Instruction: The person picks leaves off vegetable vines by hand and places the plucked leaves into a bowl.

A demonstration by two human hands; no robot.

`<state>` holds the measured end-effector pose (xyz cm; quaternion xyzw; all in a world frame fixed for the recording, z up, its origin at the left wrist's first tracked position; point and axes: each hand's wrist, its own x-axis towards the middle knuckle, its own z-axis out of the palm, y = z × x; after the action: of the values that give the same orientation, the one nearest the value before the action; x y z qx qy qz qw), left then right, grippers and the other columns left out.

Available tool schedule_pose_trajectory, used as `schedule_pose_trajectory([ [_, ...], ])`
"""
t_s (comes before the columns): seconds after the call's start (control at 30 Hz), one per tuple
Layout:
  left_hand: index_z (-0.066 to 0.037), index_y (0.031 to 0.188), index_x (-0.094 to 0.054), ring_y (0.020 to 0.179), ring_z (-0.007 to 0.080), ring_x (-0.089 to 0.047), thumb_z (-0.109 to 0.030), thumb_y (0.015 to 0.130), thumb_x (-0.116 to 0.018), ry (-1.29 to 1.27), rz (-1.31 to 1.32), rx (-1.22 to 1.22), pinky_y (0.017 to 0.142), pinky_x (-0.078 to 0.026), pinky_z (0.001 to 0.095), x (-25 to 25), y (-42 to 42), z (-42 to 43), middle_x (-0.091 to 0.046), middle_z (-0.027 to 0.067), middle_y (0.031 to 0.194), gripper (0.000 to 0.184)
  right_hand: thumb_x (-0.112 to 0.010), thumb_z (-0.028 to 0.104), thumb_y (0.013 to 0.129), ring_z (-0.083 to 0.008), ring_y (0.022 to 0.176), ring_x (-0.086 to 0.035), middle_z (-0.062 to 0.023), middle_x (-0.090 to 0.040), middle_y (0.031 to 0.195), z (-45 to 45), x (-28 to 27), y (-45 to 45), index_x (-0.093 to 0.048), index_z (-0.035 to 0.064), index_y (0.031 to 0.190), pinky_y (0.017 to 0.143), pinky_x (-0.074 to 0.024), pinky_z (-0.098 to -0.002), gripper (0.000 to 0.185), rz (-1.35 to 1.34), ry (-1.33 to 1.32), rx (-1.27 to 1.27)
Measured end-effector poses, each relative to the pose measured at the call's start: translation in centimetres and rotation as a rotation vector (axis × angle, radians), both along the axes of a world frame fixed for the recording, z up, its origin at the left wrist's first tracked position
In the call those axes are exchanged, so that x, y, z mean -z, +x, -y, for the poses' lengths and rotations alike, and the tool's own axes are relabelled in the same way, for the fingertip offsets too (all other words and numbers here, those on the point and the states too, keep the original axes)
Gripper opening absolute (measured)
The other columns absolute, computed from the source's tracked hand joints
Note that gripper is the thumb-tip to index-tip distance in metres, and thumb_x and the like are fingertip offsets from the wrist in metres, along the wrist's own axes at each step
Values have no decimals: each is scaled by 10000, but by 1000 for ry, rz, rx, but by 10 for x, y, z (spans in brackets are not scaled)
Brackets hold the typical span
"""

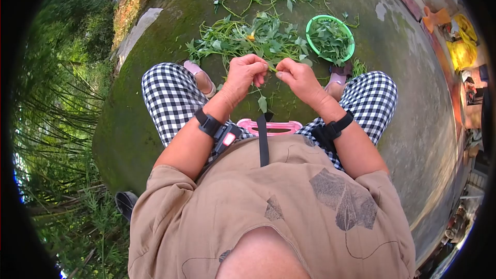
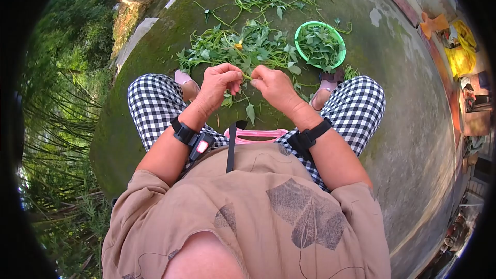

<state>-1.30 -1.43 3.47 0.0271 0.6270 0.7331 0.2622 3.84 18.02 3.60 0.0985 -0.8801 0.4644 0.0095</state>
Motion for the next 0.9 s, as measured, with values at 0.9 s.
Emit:
schedule_pose_trajectory([
  [0.9, 16, 815, -608, 464, 145, -506, -63, 816, -590, 208, 288, 92, 422, -404, 262, 11, 9, -3, -564, 67, 640, 80, -694, 80, 793, -76, 627, -566, -9, -626, 688, 7, 3, 4, -668, -7, 827, 588, -460, -229, 96, 275, -608, 100],
])
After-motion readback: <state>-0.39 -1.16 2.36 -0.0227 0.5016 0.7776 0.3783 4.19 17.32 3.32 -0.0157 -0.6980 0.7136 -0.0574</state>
